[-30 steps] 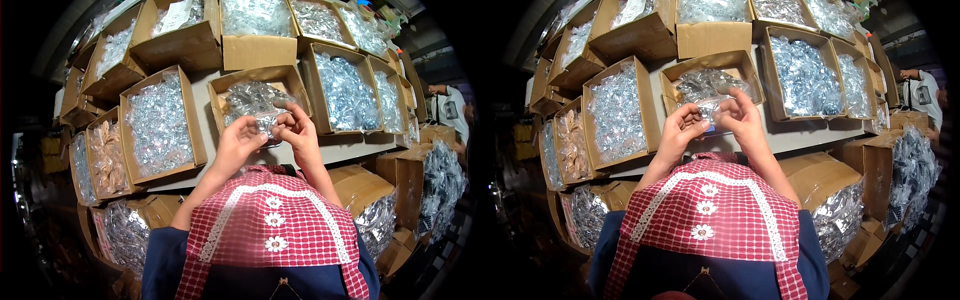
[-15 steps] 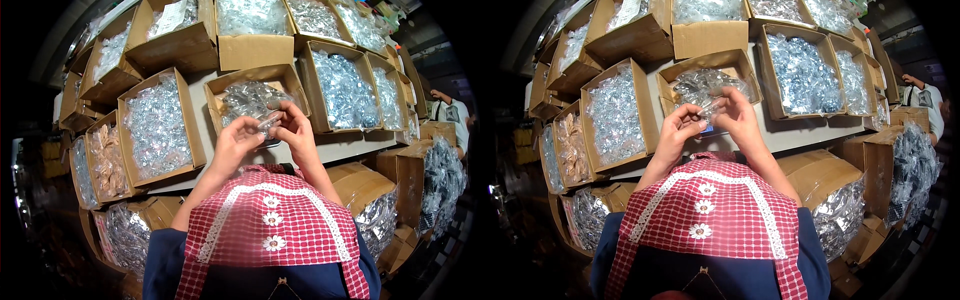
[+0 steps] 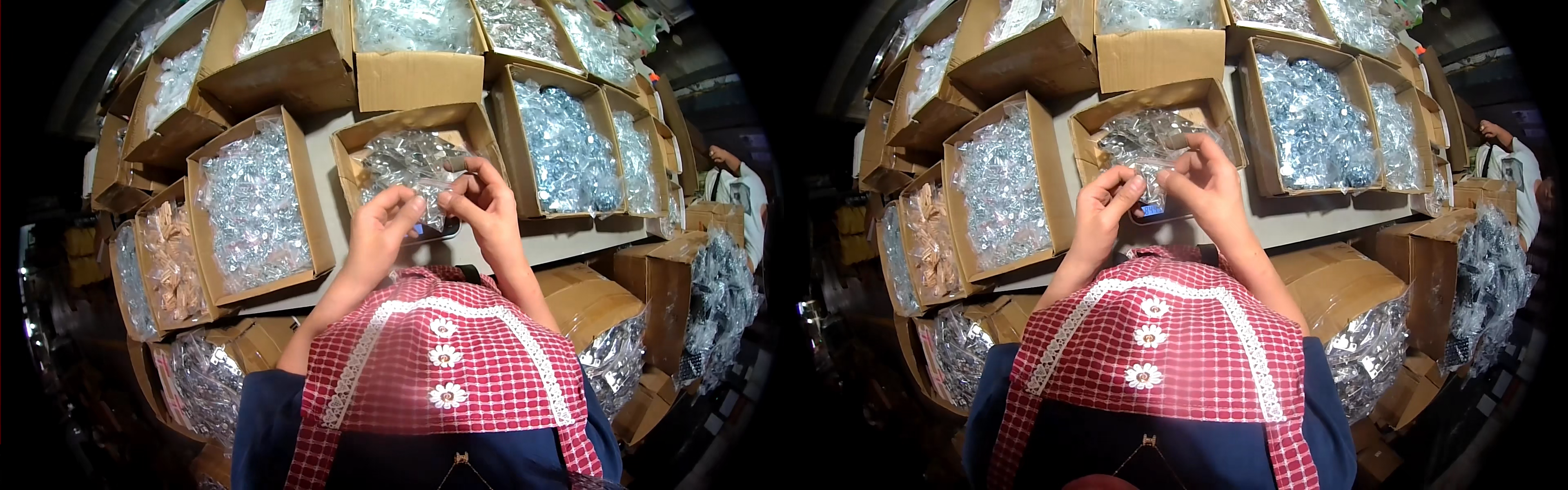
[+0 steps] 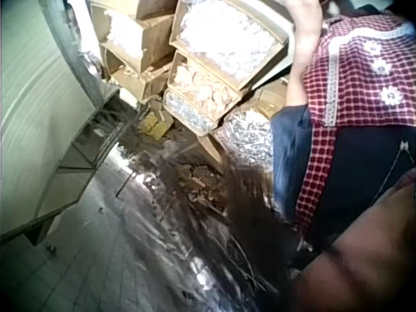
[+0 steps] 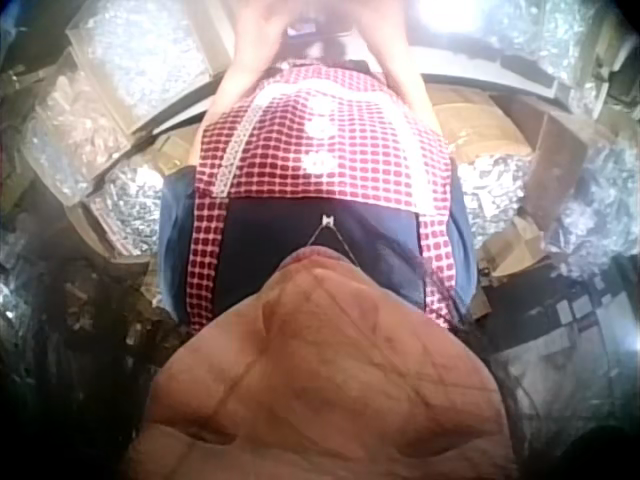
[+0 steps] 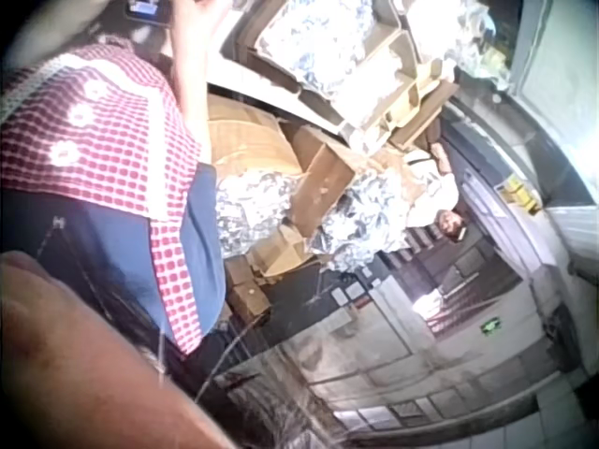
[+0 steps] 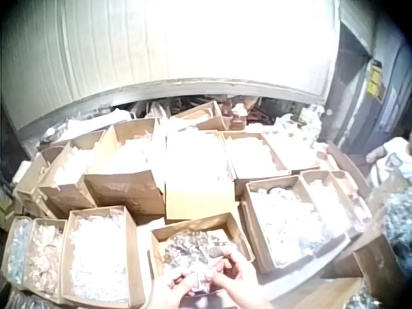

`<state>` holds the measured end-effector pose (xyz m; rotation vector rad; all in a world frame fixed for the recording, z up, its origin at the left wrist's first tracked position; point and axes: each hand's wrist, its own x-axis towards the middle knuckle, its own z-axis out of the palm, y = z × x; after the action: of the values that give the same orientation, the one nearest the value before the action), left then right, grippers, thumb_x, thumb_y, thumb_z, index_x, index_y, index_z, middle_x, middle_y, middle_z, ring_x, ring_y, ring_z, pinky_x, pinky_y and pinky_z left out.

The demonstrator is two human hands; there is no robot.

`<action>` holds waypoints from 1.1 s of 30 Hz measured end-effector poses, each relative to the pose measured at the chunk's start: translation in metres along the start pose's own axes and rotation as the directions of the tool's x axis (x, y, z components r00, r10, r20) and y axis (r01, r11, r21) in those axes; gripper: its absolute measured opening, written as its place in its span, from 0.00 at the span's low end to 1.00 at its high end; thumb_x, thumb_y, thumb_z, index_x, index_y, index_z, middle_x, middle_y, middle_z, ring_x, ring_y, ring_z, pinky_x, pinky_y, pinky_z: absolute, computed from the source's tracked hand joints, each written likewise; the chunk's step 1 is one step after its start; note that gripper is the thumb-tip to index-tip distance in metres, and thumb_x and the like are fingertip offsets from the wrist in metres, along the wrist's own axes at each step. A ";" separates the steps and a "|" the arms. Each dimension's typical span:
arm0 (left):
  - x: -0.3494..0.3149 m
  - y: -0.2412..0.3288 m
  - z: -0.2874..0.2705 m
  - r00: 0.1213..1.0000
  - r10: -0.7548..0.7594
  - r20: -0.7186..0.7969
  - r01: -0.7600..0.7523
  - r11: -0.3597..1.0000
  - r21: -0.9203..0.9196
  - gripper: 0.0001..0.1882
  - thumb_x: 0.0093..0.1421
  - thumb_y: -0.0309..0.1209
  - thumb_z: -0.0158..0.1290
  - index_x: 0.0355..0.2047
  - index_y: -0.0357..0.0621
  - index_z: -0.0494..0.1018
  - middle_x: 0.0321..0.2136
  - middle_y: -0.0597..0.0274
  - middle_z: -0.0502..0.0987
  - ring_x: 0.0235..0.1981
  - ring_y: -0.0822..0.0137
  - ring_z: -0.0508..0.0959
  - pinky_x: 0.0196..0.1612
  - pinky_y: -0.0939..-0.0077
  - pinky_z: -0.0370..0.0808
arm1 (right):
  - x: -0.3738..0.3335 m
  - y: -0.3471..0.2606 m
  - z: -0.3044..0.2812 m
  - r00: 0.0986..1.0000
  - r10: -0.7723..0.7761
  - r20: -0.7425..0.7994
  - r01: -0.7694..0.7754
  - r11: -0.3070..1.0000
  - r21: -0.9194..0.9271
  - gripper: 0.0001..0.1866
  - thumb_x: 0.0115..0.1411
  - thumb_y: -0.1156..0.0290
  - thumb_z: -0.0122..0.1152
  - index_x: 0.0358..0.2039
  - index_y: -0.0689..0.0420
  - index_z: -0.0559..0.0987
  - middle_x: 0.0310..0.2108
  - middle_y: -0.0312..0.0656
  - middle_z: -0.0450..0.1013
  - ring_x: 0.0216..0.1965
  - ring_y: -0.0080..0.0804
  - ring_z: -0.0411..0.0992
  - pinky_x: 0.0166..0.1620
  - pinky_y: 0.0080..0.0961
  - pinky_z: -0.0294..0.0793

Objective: The person places metal components into small plastic bags, weighs the bags on a digital scale, and sorts them into cardboard boxes.

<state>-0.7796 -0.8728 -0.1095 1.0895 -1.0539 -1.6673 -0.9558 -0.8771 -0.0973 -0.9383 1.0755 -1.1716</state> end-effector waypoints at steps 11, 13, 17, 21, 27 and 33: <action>-0.001 0.003 0.001 1.000 0.003 0.010 -0.004 0.999 0.047 0.08 0.63 0.27 0.55 0.40 0.35 0.74 0.29 0.68 0.76 0.30 0.79 0.75 0.33 0.84 0.72 | -0.003 0.005 0.008 0.995 -0.095 0.009 0.094 0.995 0.043 0.24 0.57 0.81 0.60 0.54 0.64 0.65 0.31 0.35 0.70 0.31 0.19 0.70 0.36 0.17 0.71; -0.002 0.004 0.001 0.999 0.035 0.003 -0.035 0.998 0.053 0.09 0.62 0.26 0.55 0.41 0.35 0.74 0.30 0.67 0.77 0.33 0.78 0.77 0.35 0.83 0.73 | -0.002 0.010 0.007 0.998 -0.066 0.022 0.065 0.997 0.040 0.25 0.58 0.81 0.61 0.54 0.64 0.64 0.30 0.35 0.71 0.32 0.20 0.70 0.36 0.17 0.71; -0.001 0.001 -0.005 0.997 0.055 0.048 -0.057 0.997 0.048 0.11 0.62 0.26 0.56 0.43 0.35 0.73 0.34 0.65 0.78 0.35 0.76 0.78 0.37 0.82 0.74 | -0.002 0.002 0.008 0.996 0.008 0.088 -0.010 1.000 0.022 0.25 0.58 0.79 0.62 0.54 0.64 0.63 0.30 0.37 0.71 0.32 0.21 0.71 0.36 0.18 0.72; 0.000 -0.006 -0.009 0.999 0.002 0.046 -0.006 0.997 0.071 0.13 0.62 0.26 0.57 0.45 0.35 0.72 0.36 0.64 0.78 0.35 0.77 0.77 0.38 0.84 0.74 | -0.003 0.000 0.006 0.997 -0.015 0.081 0.013 1.000 0.015 0.26 0.58 0.79 0.62 0.54 0.63 0.63 0.30 0.38 0.71 0.32 0.21 0.72 0.35 0.18 0.73; -0.003 0.001 0.001 0.999 0.006 0.052 -0.003 0.998 -0.067 0.12 0.60 0.25 0.57 0.43 0.36 0.70 0.34 0.64 0.75 0.35 0.76 0.76 0.38 0.85 0.73 | -0.002 0.005 0.000 0.997 -0.054 0.056 0.046 0.990 0.136 0.28 0.53 0.84 0.62 0.54 0.62 0.63 0.39 0.40 0.69 0.37 0.22 0.72 0.40 0.17 0.74; -0.002 0.009 0.002 0.999 -0.028 0.025 0.032 0.988 -0.149 0.11 0.59 0.24 0.52 0.41 0.37 0.66 0.30 0.59 0.77 0.30 0.73 0.75 0.35 0.81 0.71 | -0.009 0.002 0.000 0.982 0.122 0.145 -0.133 0.988 0.073 0.32 0.58 0.75 0.64 0.59 0.64 0.58 0.33 0.40 0.72 0.34 0.23 0.75 0.36 0.20 0.75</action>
<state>-0.7798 -0.8732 -0.1005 0.9950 -0.9150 -1.7571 -0.9555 -0.8674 -0.0979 -0.8616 0.9530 -1.0214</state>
